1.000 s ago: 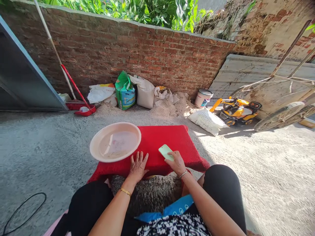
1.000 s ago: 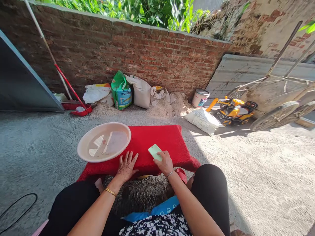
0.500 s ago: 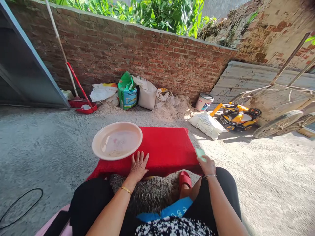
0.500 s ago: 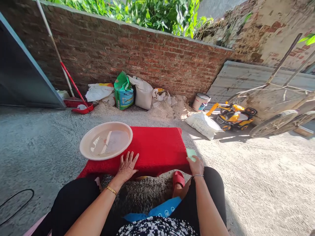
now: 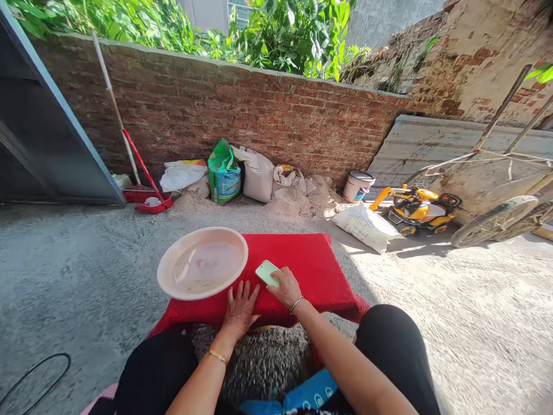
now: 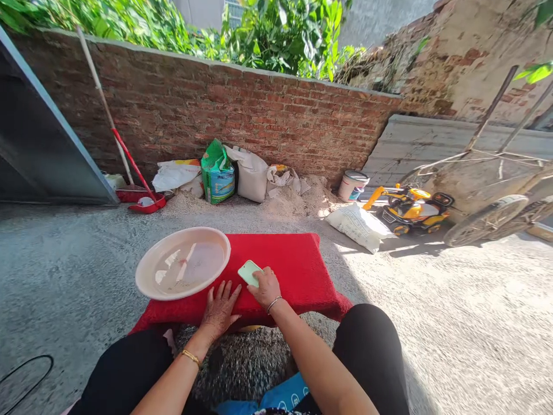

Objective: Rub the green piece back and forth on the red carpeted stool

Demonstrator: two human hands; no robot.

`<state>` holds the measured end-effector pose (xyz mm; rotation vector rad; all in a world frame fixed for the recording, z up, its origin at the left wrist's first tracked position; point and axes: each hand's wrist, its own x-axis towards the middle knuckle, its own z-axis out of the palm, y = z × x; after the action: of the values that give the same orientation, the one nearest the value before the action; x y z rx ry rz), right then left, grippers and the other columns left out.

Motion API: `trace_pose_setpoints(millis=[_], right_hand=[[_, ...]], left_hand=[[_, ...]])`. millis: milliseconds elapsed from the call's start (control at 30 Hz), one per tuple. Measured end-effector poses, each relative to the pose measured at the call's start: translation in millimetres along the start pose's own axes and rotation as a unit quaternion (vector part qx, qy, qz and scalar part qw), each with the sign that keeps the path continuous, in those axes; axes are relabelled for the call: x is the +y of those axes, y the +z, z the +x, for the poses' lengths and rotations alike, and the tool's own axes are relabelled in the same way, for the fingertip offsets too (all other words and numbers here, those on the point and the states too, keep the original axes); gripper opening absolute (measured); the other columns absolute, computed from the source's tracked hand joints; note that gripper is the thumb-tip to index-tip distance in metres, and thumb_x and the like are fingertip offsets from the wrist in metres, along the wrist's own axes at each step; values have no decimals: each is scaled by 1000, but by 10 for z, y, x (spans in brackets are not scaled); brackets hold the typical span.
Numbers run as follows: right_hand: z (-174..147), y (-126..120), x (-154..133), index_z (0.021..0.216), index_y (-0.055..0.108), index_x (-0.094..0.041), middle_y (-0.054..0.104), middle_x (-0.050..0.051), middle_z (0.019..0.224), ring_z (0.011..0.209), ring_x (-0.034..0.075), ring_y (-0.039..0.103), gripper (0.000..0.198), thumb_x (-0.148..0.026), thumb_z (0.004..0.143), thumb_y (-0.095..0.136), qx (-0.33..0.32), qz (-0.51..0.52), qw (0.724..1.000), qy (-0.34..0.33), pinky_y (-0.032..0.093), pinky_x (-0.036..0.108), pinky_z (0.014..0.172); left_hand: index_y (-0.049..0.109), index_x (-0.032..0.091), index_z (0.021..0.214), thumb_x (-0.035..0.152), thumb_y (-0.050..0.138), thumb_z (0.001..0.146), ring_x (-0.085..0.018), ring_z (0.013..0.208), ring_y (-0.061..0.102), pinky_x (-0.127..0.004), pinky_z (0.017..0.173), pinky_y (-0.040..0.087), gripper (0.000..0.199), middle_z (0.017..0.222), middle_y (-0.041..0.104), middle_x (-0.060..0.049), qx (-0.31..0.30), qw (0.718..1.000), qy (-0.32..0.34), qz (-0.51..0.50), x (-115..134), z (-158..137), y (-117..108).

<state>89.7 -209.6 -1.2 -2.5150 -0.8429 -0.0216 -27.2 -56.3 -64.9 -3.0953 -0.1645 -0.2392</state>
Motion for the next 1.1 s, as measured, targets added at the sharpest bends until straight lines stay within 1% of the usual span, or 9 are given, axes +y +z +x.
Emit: trace_pose_setpoints(millis=[100,200,333,433,567,733,867,967,1100], right_hand=[[50,-98,270,111,65,-24,55,8,104,95,21,55,38,-35,75,71,-11,-6,999,37,43,30,85],[-28,-400,840,114,64,-25,55,7,108,97,20,56,40,-36,76,69,2,-11,990,138,42,29,87],[-279,-973,1574,117,63,-23,54,10,115,100,23,57,43,-40,78,63,44,-35,947,318,42,33,89],[-393,-1258,1817,120,61,-14,56,17,113,98,28,59,51,-43,79,58,66,-47,919,385,44,39,86],[-249,-1101,1583,117,64,-19,59,12,110,96,25,59,50,-49,77,58,68,-26,933,352,44,34,84],[143,-323,625,112,65,-23,58,8,105,95,21,57,39,-41,77,66,30,15,992,125,44,29,84],[339,98,-1,111,65,-24,56,8,104,95,21,55,38,-36,76,69,-10,12,1000,7,43,29,84],[405,116,-27,112,64,-24,55,8,105,96,21,55,38,-36,76,70,-41,-6,999,9,42,30,85],[328,-164,545,114,64,-22,56,8,105,95,20,57,39,-39,79,64,-34,-15,994,105,43,30,86]], left_hand=[[33,28,144,44,67,74,-36,139,26,-59,110,16,80,149,35,-16,16,1000,3,6,0,-10,26],[32,27,145,43,67,75,-36,139,26,-59,110,17,79,149,35,-16,19,1000,3,7,15,-17,2],[32,26,145,42,67,75,-37,139,26,-59,109,18,80,148,35,-17,14,1000,5,11,36,-15,-50],[32,27,145,44,66,76,-36,139,26,-58,110,17,79,149,35,-16,7,1000,1,10,39,-17,-57],[30,28,145,44,66,75,-35,140,23,-58,111,16,81,150,32,-15,-4,1000,-6,7,44,-22,-59],[29,27,146,45,67,75,-36,140,22,-60,110,16,82,151,31,-16,-31,999,-8,-2,69,-8,-125],[29,26,146,46,68,73,-38,140,22,-63,109,16,86,151,29,-18,-61,998,-6,-11,77,19,-167],[28,25,146,47,69,72,-39,140,22,-64,109,16,87,151,29,-19,-55,998,-2,-18,72,15,-156],[26,25,147,47,67,75,-39,140,20,-63,110,13,85,151,29,-19,-31,999,3,-28,79,-22,-114]])
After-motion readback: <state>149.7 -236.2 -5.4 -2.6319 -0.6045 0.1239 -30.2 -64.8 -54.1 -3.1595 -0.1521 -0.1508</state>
